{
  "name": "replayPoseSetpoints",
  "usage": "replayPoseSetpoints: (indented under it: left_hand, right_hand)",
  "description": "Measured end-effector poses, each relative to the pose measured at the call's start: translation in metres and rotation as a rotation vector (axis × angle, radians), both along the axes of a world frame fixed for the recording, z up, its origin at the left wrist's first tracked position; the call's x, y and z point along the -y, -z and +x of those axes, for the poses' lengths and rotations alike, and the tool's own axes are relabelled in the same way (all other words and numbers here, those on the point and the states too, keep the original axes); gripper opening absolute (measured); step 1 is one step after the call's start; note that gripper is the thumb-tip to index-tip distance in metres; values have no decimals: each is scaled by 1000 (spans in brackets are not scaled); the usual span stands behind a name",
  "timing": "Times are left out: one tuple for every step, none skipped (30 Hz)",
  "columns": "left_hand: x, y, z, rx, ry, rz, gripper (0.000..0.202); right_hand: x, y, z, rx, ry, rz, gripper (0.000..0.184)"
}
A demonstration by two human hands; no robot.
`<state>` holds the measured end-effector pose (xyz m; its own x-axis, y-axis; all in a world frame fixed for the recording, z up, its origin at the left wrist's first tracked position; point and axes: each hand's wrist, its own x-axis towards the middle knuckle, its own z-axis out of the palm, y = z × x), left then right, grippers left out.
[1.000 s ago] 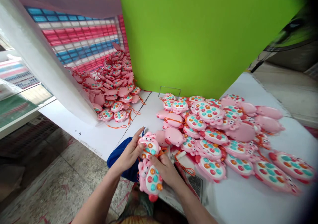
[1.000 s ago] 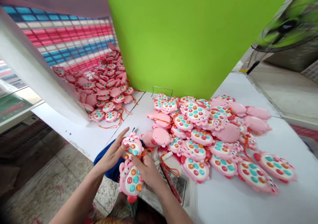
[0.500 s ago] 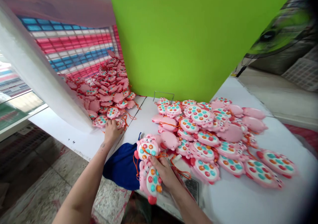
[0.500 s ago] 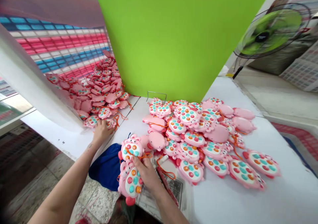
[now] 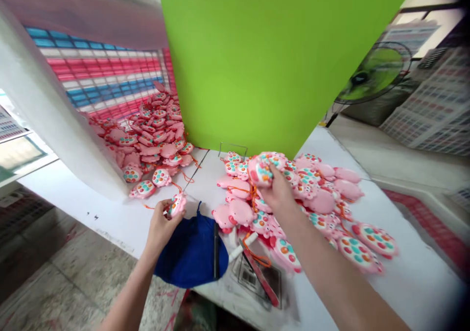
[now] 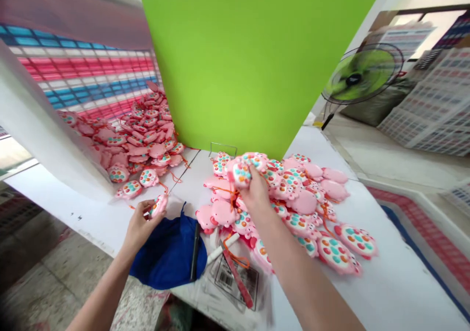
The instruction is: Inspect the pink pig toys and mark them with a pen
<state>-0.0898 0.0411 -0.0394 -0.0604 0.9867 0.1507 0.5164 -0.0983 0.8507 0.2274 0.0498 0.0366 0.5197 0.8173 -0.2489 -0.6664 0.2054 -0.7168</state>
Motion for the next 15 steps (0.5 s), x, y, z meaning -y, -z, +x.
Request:
replayPoseSetpoints:
  left_hand:
    - [6,-2,6,38,31,-13,47]
    - [12,-4,12,73,62,-20,46]
    - [17,-6,17,103,89,-20,45]
    - [21,-8,22,127,111,-17,45]
    - [25,-10,26,147,129,-15,46]
    - [29,-12,31,167,143,-15,47]
    - [33,-13,36,191,157,-20,48]
    - [37,-15,41,219,172,-26,50]
    - [42,-17,47,249,186,-32,51]
    - [47,-18,53,277,201,-35,52]
    - [52,-20,60,300,220,-31,52]
    - [58,-21,67,312,243,-16,53]
    - [64,-21,74,312,267,9,54]
    - [69,-21,80,305,294,40,54]
    - [74,-21,85,294,321,70,55]
  right_hand:
    - [-7,-3,7,-32,24,27,13]
    - [-10,-5,11,-48,29,53,12]
    - [-8,-4,10,-56,18,71,13]
    - [-3,-1,6,-56,-6,80,14]
    - [6,4,-3,-52,-38,81,16]
    - [18,11,-14,-33,-85,74,21]
    - [32,19,-28,9,-141,61,28]
    - [48,27,-43,71,-231,47,38]
    - [63,34,-58,137,-317,36,44]
    - [77,42,-73,198,-399,40,48]
    - [89,48,-86,254,-472,58,53]
    - [99,52,-96,320,-540,78,58]
    - [107,57,-105,390,-578,95,64]
    - [112,60,-110,454,-592,105,69]
    - [115,63,-112,507,-585,102,72]
